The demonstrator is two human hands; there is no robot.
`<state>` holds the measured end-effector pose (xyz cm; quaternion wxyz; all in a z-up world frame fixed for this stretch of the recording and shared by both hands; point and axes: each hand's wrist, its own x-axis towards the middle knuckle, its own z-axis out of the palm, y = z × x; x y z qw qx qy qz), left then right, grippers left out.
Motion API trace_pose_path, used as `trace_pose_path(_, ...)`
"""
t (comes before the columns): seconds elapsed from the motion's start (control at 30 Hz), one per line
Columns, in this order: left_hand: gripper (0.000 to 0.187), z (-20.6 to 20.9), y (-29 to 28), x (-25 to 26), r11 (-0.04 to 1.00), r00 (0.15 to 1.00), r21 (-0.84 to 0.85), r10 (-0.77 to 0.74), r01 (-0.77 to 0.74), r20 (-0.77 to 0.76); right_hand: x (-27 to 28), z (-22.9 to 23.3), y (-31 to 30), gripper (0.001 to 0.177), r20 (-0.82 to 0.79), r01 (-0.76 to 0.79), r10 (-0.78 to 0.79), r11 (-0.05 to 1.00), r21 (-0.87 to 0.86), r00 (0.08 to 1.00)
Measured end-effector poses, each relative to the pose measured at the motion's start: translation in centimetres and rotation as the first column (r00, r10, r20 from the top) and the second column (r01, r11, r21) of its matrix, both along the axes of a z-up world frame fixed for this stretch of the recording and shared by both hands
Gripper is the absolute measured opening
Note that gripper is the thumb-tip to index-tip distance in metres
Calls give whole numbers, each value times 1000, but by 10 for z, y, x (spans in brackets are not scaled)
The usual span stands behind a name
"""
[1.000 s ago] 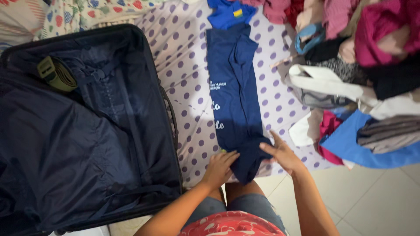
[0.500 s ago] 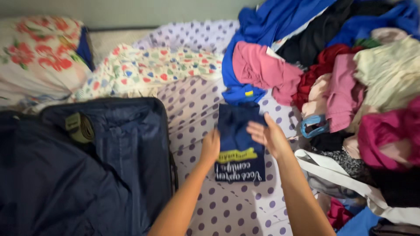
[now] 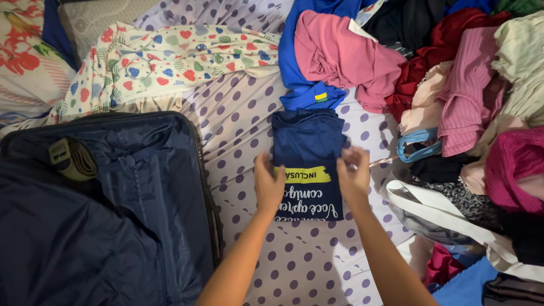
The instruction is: The person opens a black suitcase on a bed, then folds several garments including a blue shirt, a black shirt, a white shirt, and a striped shirt. Each folded item is placed into the suitcase one by one.
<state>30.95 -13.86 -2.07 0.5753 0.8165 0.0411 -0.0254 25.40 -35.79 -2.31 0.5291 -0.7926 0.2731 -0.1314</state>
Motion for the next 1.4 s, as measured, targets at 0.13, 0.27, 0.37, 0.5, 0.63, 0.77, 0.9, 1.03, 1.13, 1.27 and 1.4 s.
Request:
trace_pose_path(0.13,64,4,27,-58,971,891,136,-119,196,-438,-68,-8,21,59,-240,-18,10,999,-31,971)
trace_pose_path(0.27,53,12,39,-84,954,855,95,-207,284,-475,-95,-3,40,58,-173,-180,160,978,-107,972)
trace_pose_path(0.37,55,26,41,-80,963,944,127,-198,237,-264,-91,9,42,60,-431,-51,86,994,92,898)
trace_pose_path(0.5,54,50,57,-96,952,867,99,-217,290,-449,-105,27,52,56,-224,-118,147,983,138,963)
trace_pose_path(0.63,56,68,74,-129,882,902,273,-293,383,-317,-138,47,70,54,-274,-250,194,950,-185,942)
trace_pose_path(0.77,56,66,87,-156,775,849,544,-489,320,198,-165,57,92,46,-197,-440,412,655,-614,890)
trace_pose_path(0.9,44,37,90,-153,620,669,566,-727,543,155,-171,42,96,35,-249,-590,581,524,-614,775)
trace_pose_path(1.03,32,8,88,-139,609,645,572,-745,550,173,-167,20,85,23,-212,-592,600,555,-585,772)
trace_pose_path(1.13,20,-5,82,-125,673,708,527,-684,519,177,-149,14,73,18,-215,-612,602,596,-521,769)
trace_pose_path(1.27,10,-15,73,-106,735,787,436,-611,519,91,-123,30,72,22,-322,-632,547,616,-471,773)
trace_pose_path(1.4,17,-21,62,-69,615,724,387,-626,686,-290,-110,54,89,24,-105,-557,660,526,-642,744)
